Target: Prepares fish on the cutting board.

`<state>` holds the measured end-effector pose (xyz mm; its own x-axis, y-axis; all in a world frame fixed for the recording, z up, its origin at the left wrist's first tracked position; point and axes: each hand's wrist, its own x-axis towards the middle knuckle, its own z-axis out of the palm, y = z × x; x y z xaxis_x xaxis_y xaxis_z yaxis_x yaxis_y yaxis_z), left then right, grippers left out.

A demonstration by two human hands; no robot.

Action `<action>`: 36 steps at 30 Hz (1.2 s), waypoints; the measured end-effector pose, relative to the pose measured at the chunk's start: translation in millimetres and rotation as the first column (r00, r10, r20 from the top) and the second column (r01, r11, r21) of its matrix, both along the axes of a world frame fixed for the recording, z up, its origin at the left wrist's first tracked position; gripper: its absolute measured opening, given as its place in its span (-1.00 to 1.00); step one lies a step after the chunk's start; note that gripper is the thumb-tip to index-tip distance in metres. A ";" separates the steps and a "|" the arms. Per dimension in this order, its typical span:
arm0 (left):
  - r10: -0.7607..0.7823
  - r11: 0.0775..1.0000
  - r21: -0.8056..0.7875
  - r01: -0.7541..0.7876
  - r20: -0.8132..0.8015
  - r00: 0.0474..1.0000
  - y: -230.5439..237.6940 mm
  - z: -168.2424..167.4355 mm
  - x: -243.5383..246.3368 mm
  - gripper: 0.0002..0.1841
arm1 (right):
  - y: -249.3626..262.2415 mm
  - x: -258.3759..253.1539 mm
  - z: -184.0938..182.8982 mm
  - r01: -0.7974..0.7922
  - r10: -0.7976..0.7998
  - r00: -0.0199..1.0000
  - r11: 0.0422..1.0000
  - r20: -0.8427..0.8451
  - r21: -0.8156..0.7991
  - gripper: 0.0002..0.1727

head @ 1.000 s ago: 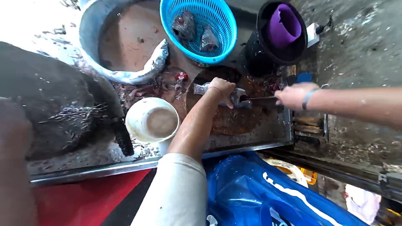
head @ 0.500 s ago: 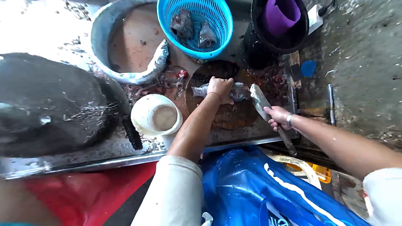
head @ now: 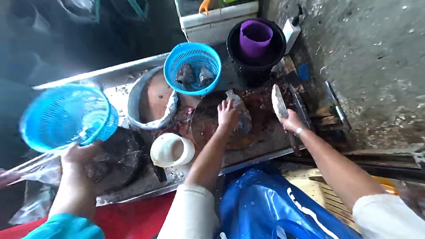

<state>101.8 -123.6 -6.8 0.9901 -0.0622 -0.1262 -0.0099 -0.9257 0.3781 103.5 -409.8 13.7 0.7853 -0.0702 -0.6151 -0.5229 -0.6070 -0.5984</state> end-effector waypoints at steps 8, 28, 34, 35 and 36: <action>0.757 0.453 -0.288 -0.844 -0.375 0.535 -80.9 -18.2 -2.2 -0.01 | -84.4 -106.8 -50.6 -0.292 0.352 0.868 0.932 0.349 -0.214 -0.42; 0.448 0.889 0.143 -0.435 -0.073 0.891 1.0 -51.4 -108.8 -0.01 | 34.4 -22.6 -32.1 -0.291 0.253 0.946 0.939 0.203 0.183 -0.44; 0.575 0.815 0.021 -0.579 -0.145 0.805 -0.7 -40.0 -97.4 -0.06 | 88.5 -54.5 -23.1 -0.526 0.610 0.745 0.786 0.270 -0.325 -0.60; 0.586 0.805 0.013 -0.593 -0.179 0.791 1.3 -33.7 -90.4 -0.07 | 95.8 -53.7 -23.6 -0.547 0.646 0.721 0.752 0.250 -0.368 -0.60; 0.594 0.794 -0.001 -0.607 -0.204 0.778 2.6 -30.8 -84.8 -0.06 | 101.6 -52.9 -24.6 -0.560 0.670 0.705 0.727 0.234 -0.397 -0.60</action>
